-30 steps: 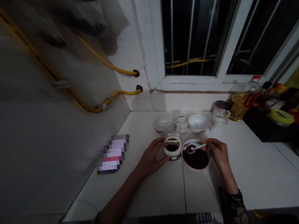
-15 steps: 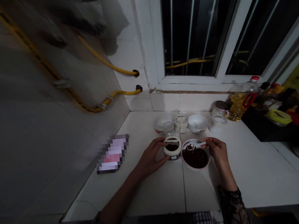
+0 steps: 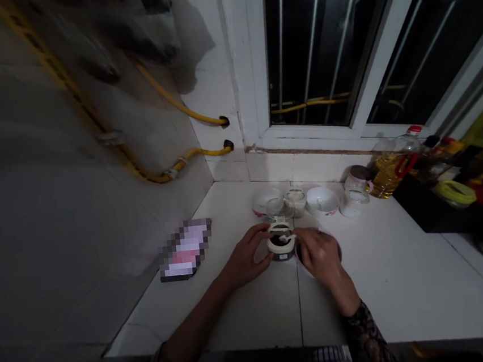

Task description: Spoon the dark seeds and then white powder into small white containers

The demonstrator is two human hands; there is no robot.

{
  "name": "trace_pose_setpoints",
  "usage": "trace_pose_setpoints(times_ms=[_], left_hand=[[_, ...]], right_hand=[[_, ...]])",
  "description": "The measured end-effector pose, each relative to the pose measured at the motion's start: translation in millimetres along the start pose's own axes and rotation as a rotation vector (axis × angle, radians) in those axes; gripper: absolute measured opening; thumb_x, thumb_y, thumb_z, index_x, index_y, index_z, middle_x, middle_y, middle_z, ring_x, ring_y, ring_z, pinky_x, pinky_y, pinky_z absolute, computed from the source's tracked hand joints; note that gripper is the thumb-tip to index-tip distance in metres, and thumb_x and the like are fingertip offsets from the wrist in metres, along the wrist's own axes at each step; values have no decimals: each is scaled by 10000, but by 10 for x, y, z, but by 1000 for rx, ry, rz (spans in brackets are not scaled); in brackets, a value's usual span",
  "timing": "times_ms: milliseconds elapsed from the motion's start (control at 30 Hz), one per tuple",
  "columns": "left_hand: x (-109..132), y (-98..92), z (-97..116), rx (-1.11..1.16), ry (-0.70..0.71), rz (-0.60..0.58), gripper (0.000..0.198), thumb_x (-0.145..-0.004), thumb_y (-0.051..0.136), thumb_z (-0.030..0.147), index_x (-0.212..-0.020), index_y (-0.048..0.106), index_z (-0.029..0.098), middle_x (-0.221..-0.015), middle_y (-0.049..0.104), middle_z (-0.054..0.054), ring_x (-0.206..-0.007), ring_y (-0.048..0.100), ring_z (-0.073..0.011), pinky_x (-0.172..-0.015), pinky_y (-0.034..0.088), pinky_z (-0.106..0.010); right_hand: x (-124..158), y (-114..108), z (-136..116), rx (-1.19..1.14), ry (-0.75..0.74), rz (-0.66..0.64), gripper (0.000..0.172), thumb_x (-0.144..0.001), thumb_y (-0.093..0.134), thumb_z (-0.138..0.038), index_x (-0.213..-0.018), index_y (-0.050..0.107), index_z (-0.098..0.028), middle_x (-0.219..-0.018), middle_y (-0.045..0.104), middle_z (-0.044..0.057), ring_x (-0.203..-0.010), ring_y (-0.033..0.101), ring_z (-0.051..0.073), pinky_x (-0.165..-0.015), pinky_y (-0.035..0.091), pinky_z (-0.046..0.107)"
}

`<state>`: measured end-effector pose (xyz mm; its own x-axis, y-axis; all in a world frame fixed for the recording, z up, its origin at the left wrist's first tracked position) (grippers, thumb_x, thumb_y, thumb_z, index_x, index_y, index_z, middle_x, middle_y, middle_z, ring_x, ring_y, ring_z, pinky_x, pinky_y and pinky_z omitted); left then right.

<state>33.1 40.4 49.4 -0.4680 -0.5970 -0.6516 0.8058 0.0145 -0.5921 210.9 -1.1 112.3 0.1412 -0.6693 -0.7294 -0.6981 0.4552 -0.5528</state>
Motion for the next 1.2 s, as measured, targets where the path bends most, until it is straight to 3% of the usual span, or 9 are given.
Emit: trace_pose_setpoints(times_ms=[67, 200, 333, 467, 600, 967, 1200], left_hand=[[0, 1, 2, -3, 2, 1, 398, -820, 629, 151, -1195, 508, 212, -1308, 531, -144, -1236, 573, -267, -1029, 524, -438], [-7, -5, 12, -3, -1, -1, 395, -820, 627, 149, -1191, 503, 210, -1315, 523, -149, -1237, 571, -270, -1023, 529, -443], [-9, -12, 16, -17, -5, -2, 401, -810, 624, 135, -1184, 504, 217, -1302, 531, -143, -1223, 581, -268, -1013, 536, -439], [-2, -6, 12, -17, 3, -1, 393, -815, 625, 144, -1184, 507, 210, -1304, 533, -148, -1233, 576, -274, -1013, 538, -444], [4, -1, 4, -9, 6, 6, 392, -819, 624, 149, -1190, 511, 212, -1304, 536, -144, -1228, 582, -268, -1017, 538, -444], [7, -2, -11, -13, -16, -2, 393, -817, 630, 145, -1191, 530, 211, -1314, 546, -145, -1241, 581, -267, -1024, 536, -439], [7, -9, -14, -13, -27, 2, 405, -807, 631, 142, -1192, 534, 220, -1320, 544, -140, -1235, 584, -269, -1018, 538, -447]], right_hand=[[24, -20, 12, 20, -24, -4, 215, -930, 494, -213, -905, 707, -217, -796, 774, 49, -670, 718, 179, -635, 549, 268], [77, -368, 367, 23, 252, 173, 211, -959, 507, -326, -922, 679, -210, -679, 738, 16, -599, 689, 176, -616, 538, 267], [124, -527, 713, 88, 403, 85, 278, -921, 509, -425, -895, 676, -204, -677, 731, 29, -575, 667, 183, -610, 515, 276], [187, -366, 887, 152, 462, -104, 290, -890, 462, -399, -905, 685, -213, -679, 739, 40, -573, 669, 200, -614, 493, 295], [237, -116, 877, 104, 496, -263, 290, -865, 460, -386, -884, 704, -231, -684, 752, 41, -644, 694, 229, -648, 480, 312], [290, -146, 847, -229, 718, -232, 416, -774, 580, -581, -775, 708, -185, -618, 712, 46, -581, 586, 190, -606, 444, 289], [333, -263, 966, -284, 838, -82, 396, -690, 654, -549, -754, 726, -165, -554, 674, 36, -530, 538, 166, -550, 397, 274]])
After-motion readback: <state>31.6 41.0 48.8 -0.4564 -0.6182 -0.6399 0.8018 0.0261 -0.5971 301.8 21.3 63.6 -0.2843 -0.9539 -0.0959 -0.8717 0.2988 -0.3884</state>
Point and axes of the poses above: each hand's wrist, its own x-axis away from the middle knuckle, its own y-axis out of the palm, z = x × y, the point moved 7 cm from there along -x, towards the middle knuckle
